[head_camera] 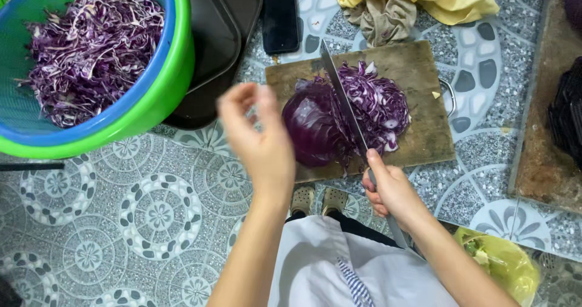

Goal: The person slices a red cabbage into thin strips on a wooden cutting board using a knife. The sliced cabbage accumulates on the board while the person continues cutting.

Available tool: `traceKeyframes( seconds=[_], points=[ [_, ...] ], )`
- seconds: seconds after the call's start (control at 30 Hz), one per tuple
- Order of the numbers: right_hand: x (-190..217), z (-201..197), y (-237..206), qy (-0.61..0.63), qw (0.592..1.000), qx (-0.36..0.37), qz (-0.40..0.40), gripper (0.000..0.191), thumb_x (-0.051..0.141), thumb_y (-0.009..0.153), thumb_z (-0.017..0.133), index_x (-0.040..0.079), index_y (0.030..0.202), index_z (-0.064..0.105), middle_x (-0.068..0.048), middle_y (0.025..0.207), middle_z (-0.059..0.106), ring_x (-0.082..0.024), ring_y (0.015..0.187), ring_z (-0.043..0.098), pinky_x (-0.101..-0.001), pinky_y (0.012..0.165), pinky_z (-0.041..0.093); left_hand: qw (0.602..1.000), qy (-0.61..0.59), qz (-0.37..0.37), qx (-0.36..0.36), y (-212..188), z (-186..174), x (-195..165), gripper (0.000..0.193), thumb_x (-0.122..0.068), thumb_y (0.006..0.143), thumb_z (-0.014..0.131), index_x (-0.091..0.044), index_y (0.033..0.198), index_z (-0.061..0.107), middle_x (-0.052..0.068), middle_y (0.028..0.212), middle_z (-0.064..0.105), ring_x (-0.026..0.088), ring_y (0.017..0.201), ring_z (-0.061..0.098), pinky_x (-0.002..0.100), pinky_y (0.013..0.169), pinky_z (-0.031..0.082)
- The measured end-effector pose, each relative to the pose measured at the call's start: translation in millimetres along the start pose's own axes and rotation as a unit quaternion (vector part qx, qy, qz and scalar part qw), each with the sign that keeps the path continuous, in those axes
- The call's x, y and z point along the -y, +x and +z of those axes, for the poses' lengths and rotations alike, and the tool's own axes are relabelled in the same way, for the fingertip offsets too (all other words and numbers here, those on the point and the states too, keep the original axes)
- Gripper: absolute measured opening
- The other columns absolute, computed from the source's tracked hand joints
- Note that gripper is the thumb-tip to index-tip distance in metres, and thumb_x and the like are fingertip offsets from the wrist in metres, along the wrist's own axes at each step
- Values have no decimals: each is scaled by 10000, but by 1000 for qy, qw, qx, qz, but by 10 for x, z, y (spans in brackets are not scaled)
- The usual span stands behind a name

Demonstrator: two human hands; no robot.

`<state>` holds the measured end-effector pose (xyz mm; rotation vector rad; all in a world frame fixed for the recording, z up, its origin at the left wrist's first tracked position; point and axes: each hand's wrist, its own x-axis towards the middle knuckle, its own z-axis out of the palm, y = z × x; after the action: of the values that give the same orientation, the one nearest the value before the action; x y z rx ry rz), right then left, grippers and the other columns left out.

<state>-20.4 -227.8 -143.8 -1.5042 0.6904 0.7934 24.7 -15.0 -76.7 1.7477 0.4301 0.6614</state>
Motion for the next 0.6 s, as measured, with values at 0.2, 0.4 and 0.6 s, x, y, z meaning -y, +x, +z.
traceKeyframes(
  seconds=[0.2, 0.4, 0.6],
  points=[
    [-147, 27, -27, -41, 998, -26, -38, 579, 597, 982, 391, 75, 770, 522, -11, 453, 377, -124, 320, 322, -303, 326, 283, 964, 209, 116, 117, -223, 499, 660, 413, -308, 977, 651, -68, 1308, 592, 171, 1388, 560, 389, 1337, 490, 530, 1138, 363],
    [-291, 16, -24, -70, 993, -47, -80, 609, 565, 1010, 448, 46, 696, 508, -2, 487, 441, -107, 361, 404, -284, 360, 366, 948, 268, 62, 158, -393, 683, 884, 491, -369, 1005, 579, -131, 1432, 534, 111, 1531, 461, 423, 1459, 343, 692, 1145, 256],
    [-426, -14, -35, -99, 985, -61, -126, 566, 521, 1008, 476, 51, 700, 537, 10, 510, 483, -77, 405, 423, -260, 387, 359, 946, 274, 13, 171, -373, 763, 822, 531, -401, 977, 571, -154, 1442, 503, 107, 1552, 421, 461, 1468, 284, 741, 1118, 196]
  ],
)
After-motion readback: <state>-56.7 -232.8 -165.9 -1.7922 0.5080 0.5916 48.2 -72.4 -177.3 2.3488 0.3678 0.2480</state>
